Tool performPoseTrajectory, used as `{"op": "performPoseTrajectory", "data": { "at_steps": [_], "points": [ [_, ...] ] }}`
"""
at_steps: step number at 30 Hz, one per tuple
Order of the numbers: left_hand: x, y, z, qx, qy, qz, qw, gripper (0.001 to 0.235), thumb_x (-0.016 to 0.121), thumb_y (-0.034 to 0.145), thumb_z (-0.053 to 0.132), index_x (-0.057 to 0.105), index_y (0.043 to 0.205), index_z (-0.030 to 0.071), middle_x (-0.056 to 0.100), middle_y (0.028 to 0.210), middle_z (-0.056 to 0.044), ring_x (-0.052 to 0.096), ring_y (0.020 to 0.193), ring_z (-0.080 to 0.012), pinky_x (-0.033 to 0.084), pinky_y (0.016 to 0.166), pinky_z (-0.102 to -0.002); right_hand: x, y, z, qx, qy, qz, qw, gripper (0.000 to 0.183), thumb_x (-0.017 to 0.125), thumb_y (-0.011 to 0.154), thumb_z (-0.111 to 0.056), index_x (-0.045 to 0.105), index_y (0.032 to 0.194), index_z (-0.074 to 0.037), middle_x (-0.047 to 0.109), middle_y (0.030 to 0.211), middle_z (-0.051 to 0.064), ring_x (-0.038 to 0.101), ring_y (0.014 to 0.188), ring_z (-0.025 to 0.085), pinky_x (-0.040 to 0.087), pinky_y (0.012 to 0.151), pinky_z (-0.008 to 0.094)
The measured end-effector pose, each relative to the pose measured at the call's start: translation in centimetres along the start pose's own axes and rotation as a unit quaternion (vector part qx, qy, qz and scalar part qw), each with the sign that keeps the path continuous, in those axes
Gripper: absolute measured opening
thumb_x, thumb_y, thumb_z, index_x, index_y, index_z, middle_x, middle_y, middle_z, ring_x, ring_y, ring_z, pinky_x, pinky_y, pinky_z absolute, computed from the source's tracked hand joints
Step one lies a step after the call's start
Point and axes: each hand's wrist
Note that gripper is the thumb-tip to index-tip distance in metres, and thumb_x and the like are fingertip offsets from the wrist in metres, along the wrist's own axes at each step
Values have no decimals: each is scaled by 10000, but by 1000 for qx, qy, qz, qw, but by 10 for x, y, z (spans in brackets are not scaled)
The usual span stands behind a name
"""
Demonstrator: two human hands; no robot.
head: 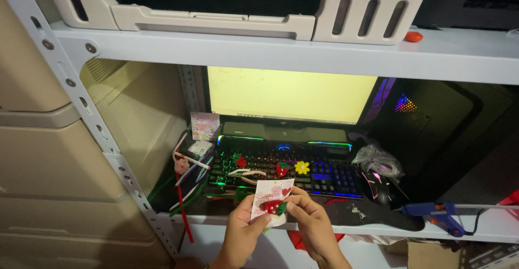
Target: Assembling decorative flowers using pipe cleaners and small plastic charms, using a glue gun for attachment.
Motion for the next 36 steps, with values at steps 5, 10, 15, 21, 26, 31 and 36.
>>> {"op": "performPoseTrajectory", "data": {
  "at_steps": [5, 10, 15, 21, 26, 31, 36],
  "points": [
    [3, -5, 10, -6, -18, 6, 1000, 472, 613, 827, -123, 619, 1297, -75, 780, 1119, -187, 705, 940, -179, 561, 841, -289, 4, 0, 2, 40, 11, 41, 998, 232, 606, 923, 9, 716, 1013, 192, 654, 1300, 167, 612, 1020, 283, 467, 945, 429],
    [4, -8, 16, -24, -12, 24, 999, 485, 606, 830, -124, 628, 1311, -69, 787, 1126, -183, 713, 947, -183, 558, 851, -291, 5, 0, 4, 50, -16, 65, 997, 288, 600, 935, 18, 710, 1160, 159, 707, 1038, 210, 593, 886, 246, 477, 871, 386],
    [3, -9, 16, -33, -45, 12, 998, 531, 597, 827, -159, 580, 1349, -69, 769, 1163, -210, 717, 972, -208, 560, 862, -307, -1, -1, 11, -26, -90, 65, 993, 77, 653, 901, 40, 713, 917, 87, 684, 1148, 110, 589, 869, 199, 504, 841, 350],
    [4, -11, 16, -47, -58, 11, 997, 505, 593, 850, -156, 577, 1344, -56, 759, 1142, -202, 705, 950, -199, 560, 848, -310, 8, -9, -1, -73, -5, -19, 997, 490, 626, 831, 150, 538, 1295, 21, 621, 1062, 160, 588, 900, 209, 476, 796, 355],
    [9, -13, 19, -72, -56, 9, 996, 503, 609, 851, -140, 580, 1345, -53, 763, 1131, -201, 699, 935, -194, 553, 832, -307, 8, -8, 0, -50, 5, -2, 999, 626, 625, 840, 158, 475, 1423, -15, 622, 959, 155, 575, 797, 186, 453, 680, 301],
    [14, -14, 25, -107, -44, 17, 993, 502, 632, 871, -84, 589, 1370, -45, 767, 1149, -201, 702, 958, -197, 561, 853, -313, 7, -6, 5, -31, 31, 30, 999, 672, 564, 842, 190, 425, 1464, -26, 630, 1000, 187, 609, 840, 218, 495, 734, 323],
    [8, -8, 10, -122, -46, 62, 990, 294, 616, 935, -12, 714, 1197, -100, 775, 1028, -189, 676, 863, -193, 540, 772, -303, 7, -9, 9, 7, -22, 55, 998, 393, 573, 869, 149, 647, 1249, 84, 710, 1048, 213, 630, 880, 222, 481, 779, 321]
  ]
}}
Point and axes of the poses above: each hand's wrist, its own y-axis towards the middle knuckle, its own x-axis out of the palm, z = x × y
